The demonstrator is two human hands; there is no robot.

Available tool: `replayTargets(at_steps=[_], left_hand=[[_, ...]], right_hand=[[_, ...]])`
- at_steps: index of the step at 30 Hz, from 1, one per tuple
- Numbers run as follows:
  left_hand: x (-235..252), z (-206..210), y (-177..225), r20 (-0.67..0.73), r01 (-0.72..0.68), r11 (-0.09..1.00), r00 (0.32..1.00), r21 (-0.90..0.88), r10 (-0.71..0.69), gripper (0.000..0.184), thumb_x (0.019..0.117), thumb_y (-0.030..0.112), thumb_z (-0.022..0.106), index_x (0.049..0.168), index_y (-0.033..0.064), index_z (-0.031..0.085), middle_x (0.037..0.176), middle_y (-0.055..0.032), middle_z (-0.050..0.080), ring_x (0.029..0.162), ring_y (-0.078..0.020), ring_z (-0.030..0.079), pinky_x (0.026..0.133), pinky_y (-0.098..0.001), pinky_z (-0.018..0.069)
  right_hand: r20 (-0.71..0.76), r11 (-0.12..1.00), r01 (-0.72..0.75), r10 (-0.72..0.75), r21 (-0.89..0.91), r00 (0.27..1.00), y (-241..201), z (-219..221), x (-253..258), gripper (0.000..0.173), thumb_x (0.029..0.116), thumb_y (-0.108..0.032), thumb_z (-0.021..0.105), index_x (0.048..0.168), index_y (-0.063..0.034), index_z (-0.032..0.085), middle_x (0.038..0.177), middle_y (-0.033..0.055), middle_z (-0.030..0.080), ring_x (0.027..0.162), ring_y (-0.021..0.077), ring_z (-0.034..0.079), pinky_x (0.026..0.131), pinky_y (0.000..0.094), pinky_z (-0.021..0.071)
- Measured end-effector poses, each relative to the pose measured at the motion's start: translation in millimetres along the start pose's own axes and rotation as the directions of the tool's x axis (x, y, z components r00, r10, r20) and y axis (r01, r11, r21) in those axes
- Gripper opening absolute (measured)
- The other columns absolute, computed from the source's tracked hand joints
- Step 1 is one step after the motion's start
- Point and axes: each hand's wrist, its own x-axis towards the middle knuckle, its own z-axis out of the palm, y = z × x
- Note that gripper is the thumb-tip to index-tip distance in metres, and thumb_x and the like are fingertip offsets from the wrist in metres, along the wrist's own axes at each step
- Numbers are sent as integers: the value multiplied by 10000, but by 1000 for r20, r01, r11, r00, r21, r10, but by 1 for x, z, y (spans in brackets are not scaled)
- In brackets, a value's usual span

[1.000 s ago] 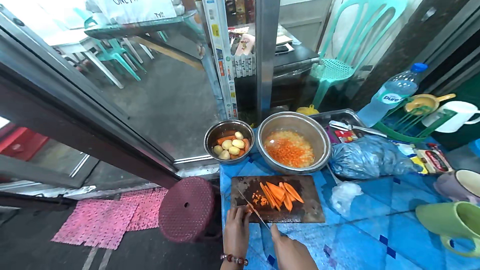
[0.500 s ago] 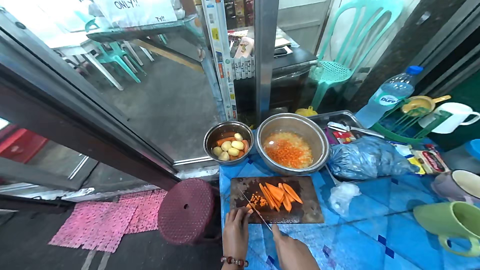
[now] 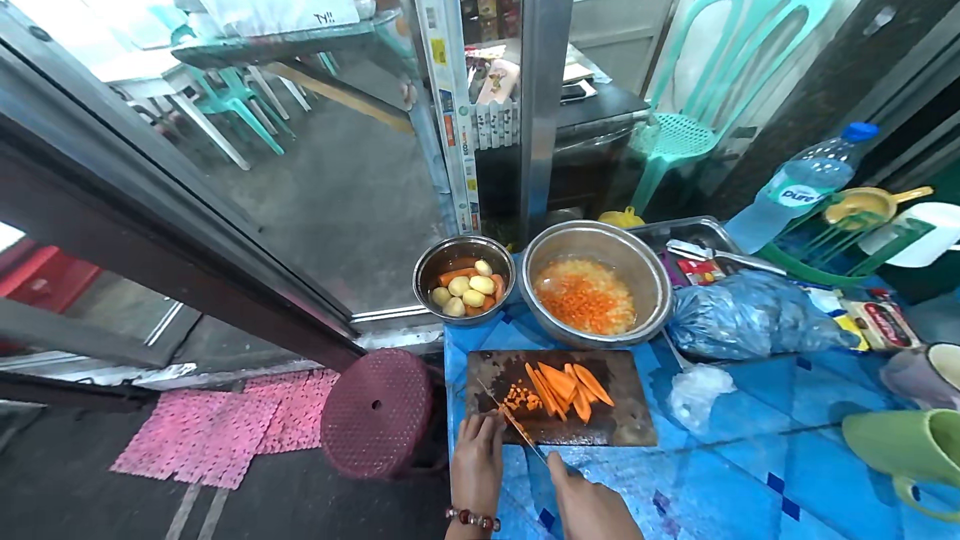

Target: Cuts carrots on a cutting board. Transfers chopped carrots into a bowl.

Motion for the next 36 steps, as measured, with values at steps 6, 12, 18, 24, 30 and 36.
replayTargets(at_steps=[6,12,18,24,30,36], left_hand=[[-1,-7,1,68,0,1000,998,4,-1,144,930,86,692,1018,71,806,1096,-87,767,1025,-287,723,916,-420,590],[6,1,1,80,-34,998,996,-49,38,181,950,62,671,1074,88,801,1152,-84,761,1080,-295,717,956,-434,579],[11,5,2,78,-15,998,997,-59,19,150,940,76,690,1048,65,794,1062,-99,766,1015,-280,730,921,-422,596],[13,4,1,78,-13,998,997,-63,18,134,935,85,694,1023,78,795,1028,-90,760,987,-258,729,898,-391,603],[14,3,2,72,39,995,997,-96,-32,86,917,101,723,967,67,784,988,-84,758,962,-232,731,884,-372,607],[14,-2,8,121,59,998,991,-24,-56,117,934,115,699,996,70,788,1010,-91,753,992,-260,720,889,-400,601]], right_hand=[[20,999,-40,40,12,999,-11,4,14,479,1052,-48,465,1526,-79,409,1091,246,727,998,460,730,817,604,585],[65,985,-7,-4,171,998,11,-8,22,421,1135,-291,341,1495,-85,412,1050,239,726,1032,442,720,873,601,567],[33,994,-31,27,104,999,12,-12,10,392,1135,-273,331,1463,-83,430,1020,233,732,1007,443,730,847,592,576],[33,997,-20,18,69,999,7,-10,16,398,1123,-235,358,1490,-90,408,1033,225,733,1010,439,731,845,588,581],[68,991,-28,19,134,997,10,-20,23,407,1134,-286,340,1487,-96,411,1066,232,724,1048,434,719,879,592,569],[27,998,-28,27,49,999,3,-11,9,373,1114,-185,381,1468,-76,426,1035,237,732,998,454,731,826,600,583]])
